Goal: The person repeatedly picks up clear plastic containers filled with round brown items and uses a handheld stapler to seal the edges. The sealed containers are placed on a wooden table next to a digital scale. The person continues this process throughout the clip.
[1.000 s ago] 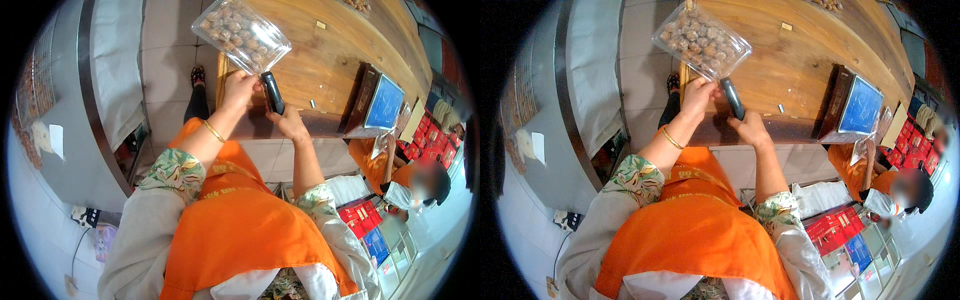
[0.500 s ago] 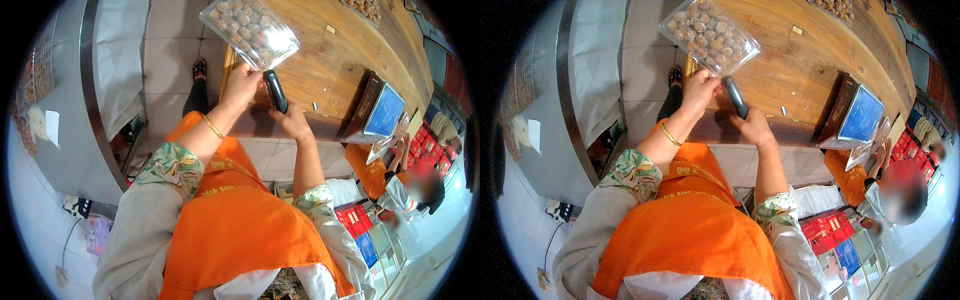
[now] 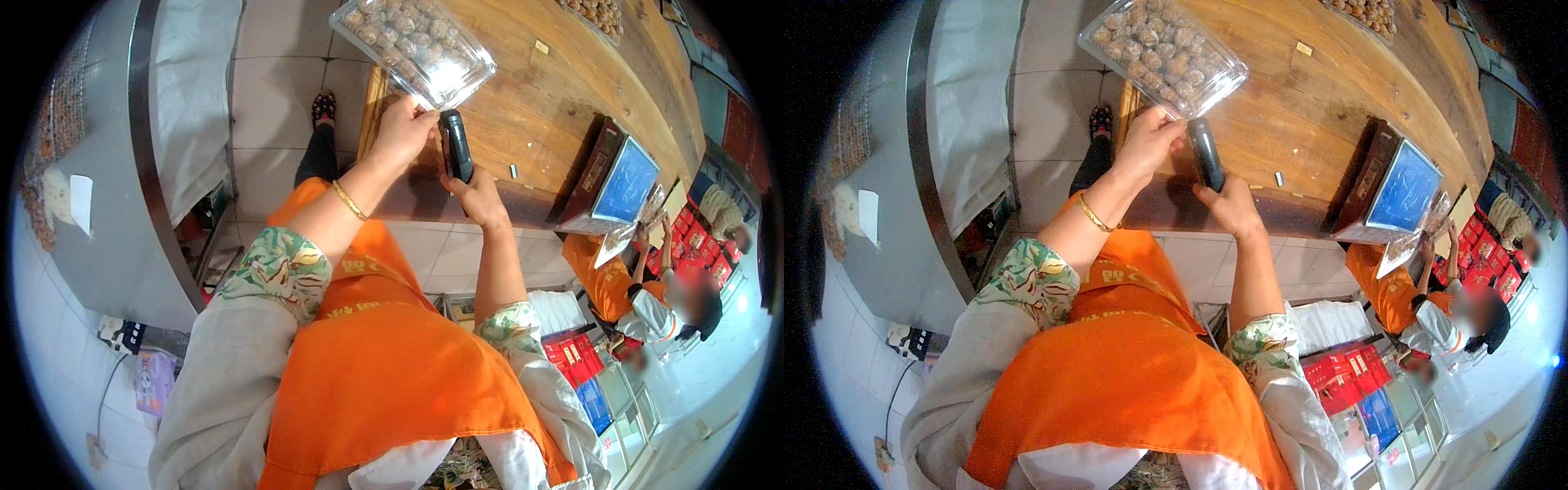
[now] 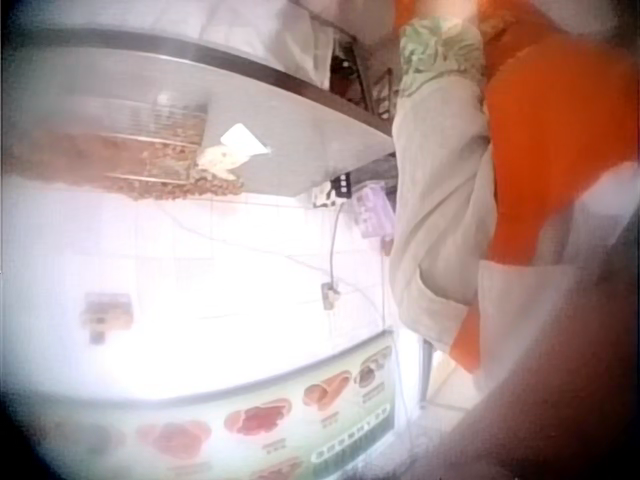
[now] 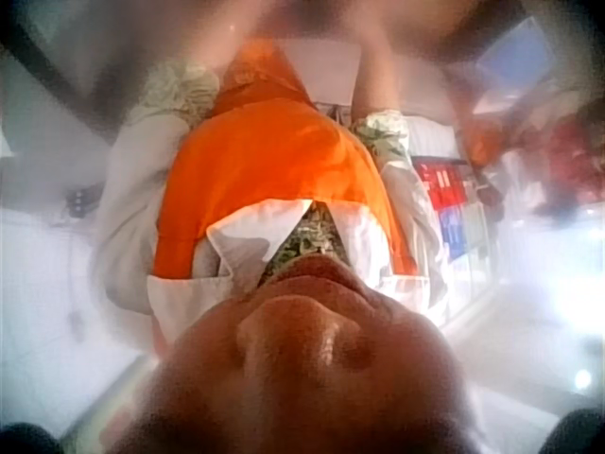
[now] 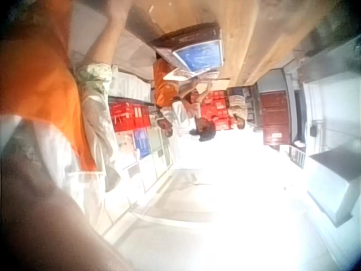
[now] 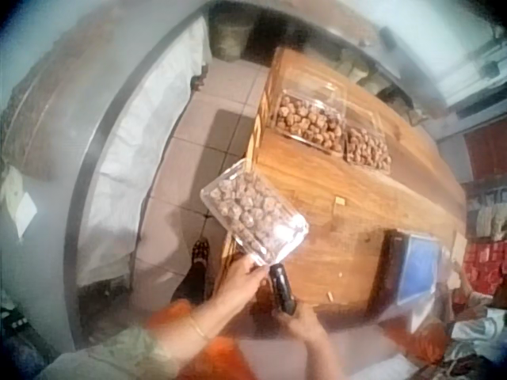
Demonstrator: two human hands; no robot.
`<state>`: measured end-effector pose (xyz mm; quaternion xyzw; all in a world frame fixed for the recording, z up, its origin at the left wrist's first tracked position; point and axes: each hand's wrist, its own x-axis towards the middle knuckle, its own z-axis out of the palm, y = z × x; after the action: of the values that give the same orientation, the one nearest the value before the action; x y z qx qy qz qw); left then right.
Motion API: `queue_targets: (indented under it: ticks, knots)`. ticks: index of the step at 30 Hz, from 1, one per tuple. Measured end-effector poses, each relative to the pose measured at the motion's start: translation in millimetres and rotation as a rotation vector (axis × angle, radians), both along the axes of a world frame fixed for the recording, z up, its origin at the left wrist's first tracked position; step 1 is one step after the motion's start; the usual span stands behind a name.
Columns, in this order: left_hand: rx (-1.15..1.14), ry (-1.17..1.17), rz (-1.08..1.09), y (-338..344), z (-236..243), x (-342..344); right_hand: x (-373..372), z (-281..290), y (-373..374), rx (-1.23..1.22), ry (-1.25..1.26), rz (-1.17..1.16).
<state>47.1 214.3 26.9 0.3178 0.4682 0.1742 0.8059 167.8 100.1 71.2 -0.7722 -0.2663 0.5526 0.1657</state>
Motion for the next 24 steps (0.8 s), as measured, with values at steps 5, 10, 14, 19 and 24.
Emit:
queue_targets:
  ticks: [5,10,14,19,24]
  knots:
    - [0.034,0.043,-0.031,1,-4,0,-1,15,14,-0.149,-0.040,0.040]
    - [-0.008,-0.029,-0.010,3,0,0,6,3,5,-0.034,0.002,0.009]
    - [-0.020,-0.030,-0.023,4,0,1,8,0,2,0.044,0.045,-0.016]
    - [-0.017,0.039,-0.056,2,-3,2,11,6,2,-0.022,0.053,-0.024]
    - [0.041,0.026,-0.056,2,-3,3,16,-2,3,-0.070,0.064,0.002]
